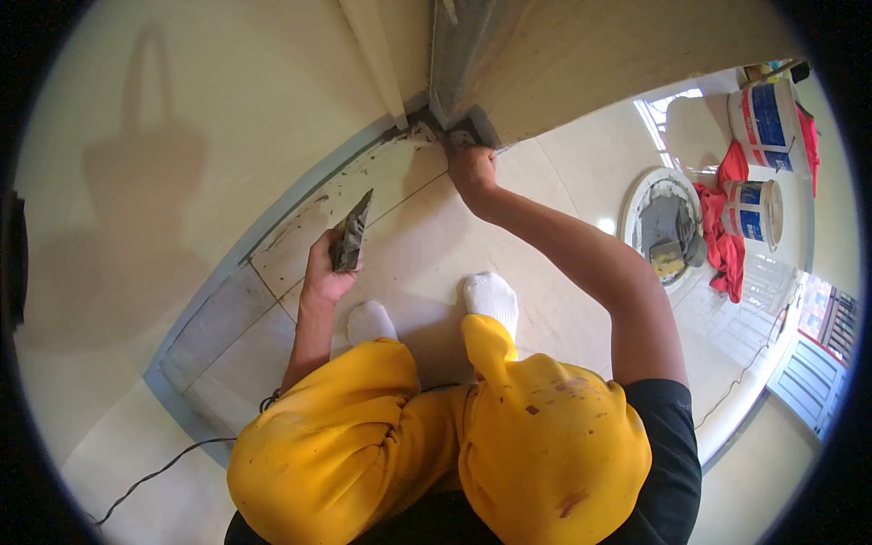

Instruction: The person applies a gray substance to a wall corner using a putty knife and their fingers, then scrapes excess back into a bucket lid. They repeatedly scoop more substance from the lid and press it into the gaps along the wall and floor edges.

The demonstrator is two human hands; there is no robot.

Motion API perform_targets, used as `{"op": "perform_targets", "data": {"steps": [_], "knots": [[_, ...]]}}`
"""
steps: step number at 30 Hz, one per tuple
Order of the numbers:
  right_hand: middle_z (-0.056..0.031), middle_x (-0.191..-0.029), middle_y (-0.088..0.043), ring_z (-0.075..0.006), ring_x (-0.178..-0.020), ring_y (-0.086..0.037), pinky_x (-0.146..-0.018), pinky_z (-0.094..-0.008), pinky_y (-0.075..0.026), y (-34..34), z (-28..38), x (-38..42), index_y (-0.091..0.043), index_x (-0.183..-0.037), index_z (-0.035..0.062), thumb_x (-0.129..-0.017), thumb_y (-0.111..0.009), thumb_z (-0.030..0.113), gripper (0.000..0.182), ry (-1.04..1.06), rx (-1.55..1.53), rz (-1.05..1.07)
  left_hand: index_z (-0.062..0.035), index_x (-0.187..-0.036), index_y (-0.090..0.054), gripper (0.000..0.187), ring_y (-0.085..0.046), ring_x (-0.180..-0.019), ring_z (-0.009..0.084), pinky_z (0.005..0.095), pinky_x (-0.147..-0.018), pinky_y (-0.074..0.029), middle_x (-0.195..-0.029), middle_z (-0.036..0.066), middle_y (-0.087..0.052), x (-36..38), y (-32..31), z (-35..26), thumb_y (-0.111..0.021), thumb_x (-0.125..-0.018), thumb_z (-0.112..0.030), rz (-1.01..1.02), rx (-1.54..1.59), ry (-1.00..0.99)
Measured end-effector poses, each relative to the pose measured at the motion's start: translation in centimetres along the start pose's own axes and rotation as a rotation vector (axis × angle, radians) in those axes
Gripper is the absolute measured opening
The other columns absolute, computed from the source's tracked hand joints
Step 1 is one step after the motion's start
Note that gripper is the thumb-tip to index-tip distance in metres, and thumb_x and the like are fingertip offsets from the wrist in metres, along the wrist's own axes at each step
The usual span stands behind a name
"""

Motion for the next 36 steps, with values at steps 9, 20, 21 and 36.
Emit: {"op": "perform_targets", "data": {"steps": [9,20,21,36], "knots": [[-0.0102,-0.055,-0.054,-0.0232,-0.047,-0.053,-0.043,-0.0347,-0.039,6.8,-0.5,5.7,-0.029,-0.128,-0.0011,-0.068,-0.050,0.007,0.064,0.164,-0.362,-0.219,-0.0059,-0.096,-0.053,0.020,-0.058,-0.068,0.0129,0.0240,-0.056,-0.048,-0.084,0.004,-0.060,-1.7,1.5,1.2,-0.043,-0.084,-0.018,0.196,0.021,0.027],[-0.0118,-0.066,-0.056,-0.0309,-0.055,-0.053,-0.052,-0.0376,-0.044,12.0,1.5,13.3,-0.037,-0.126,0.0114,-0.071,-0.048,0.006,0.056,0.486,-0.968,-0.118,-0.0078,-0.081,-0.053,0.015,-0.051,-0.048,0.0132,0.0223,-0.039,-0.040,-0.063,0.001,-0.053,-0.7,-0.5,4.8,-0.043,-0.082,-0.019,0.119,0.024,0.169],[-0.0102,-0.069,-0.055,-0.0300,-0.056,-0.053,-0.053,-0.0369,-0.044,12.1,1.0,13.3,-0.043,-0.122,0.0115,-0.071,-0.048,0.005,0.052,0.491,-0.926,-0.154,-0.0075,-0.081,-0.053,0.014,-0.051,-0.048,0.0130,0.0224,-0.040,-0.041,-0.062,0.001,-0.053,-0.9,-0.2,4.8,-0.044,-0.081,-0.019,0.170,0.039,0.176],[-0.0109,-0.078,-0.051,-0.0233,-0.070,-0.052,-0.064,-0.0311,-0.043,9.7,-0.1,11.1,-0.059,-0.101,0.0062,-0.069,-0.048,-0.007,0.036,0.318,-1.464,-0.251,-0.0026,-0.104,-0.046,0.028,-0.057,-0.077,0.0146,0.0275,-0.066,-0.047,-0.090,0.007,-0.056,-0.7,-2.3,1.1,-0.043,-0.079,-0.013,0.158,-0.405,-0.067]]}}
Point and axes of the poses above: each hand's wrist, its own x-axis away from the middle knuckle, its own y-axis out of the back of the hand, z = x × y, the point moved 8 cm from there along -x, towards the middle knuckle
